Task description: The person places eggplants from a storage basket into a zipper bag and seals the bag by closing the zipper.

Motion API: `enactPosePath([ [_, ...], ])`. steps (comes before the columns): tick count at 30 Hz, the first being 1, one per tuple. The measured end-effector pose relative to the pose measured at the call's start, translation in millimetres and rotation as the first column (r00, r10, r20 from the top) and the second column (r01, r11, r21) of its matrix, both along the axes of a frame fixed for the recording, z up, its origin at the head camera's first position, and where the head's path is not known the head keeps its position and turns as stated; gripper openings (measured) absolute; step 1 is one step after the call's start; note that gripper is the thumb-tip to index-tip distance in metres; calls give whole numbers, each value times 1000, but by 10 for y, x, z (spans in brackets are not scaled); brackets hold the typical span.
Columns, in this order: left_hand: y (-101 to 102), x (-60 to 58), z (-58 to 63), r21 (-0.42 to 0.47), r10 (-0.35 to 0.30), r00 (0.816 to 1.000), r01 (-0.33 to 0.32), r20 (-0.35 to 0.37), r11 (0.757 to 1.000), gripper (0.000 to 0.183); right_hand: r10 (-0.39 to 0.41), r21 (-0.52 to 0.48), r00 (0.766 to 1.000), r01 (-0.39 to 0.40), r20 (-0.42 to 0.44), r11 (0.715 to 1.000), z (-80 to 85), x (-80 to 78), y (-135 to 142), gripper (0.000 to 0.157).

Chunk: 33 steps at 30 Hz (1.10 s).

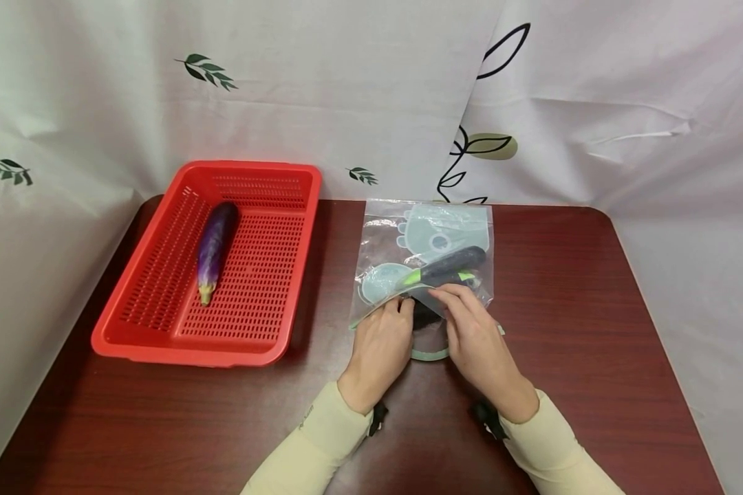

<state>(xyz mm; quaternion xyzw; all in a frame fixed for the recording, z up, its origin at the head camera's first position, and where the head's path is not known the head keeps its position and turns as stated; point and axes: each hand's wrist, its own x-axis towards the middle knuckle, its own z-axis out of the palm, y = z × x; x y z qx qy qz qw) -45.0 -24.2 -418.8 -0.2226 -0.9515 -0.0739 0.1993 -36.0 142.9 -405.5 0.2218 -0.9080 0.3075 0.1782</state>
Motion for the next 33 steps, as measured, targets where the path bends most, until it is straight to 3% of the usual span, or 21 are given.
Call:
enactPosePath([
  [24,-101,135,329,58,-130,988,125,87,990,27,1,-5,1000,-1,-17,1000,3,-3,6,37],
  [33,-160,155,415,124,-178,982,170,61,978,28,3,-9,1000,-3,-21,1000,-3,-7,1,37],
])
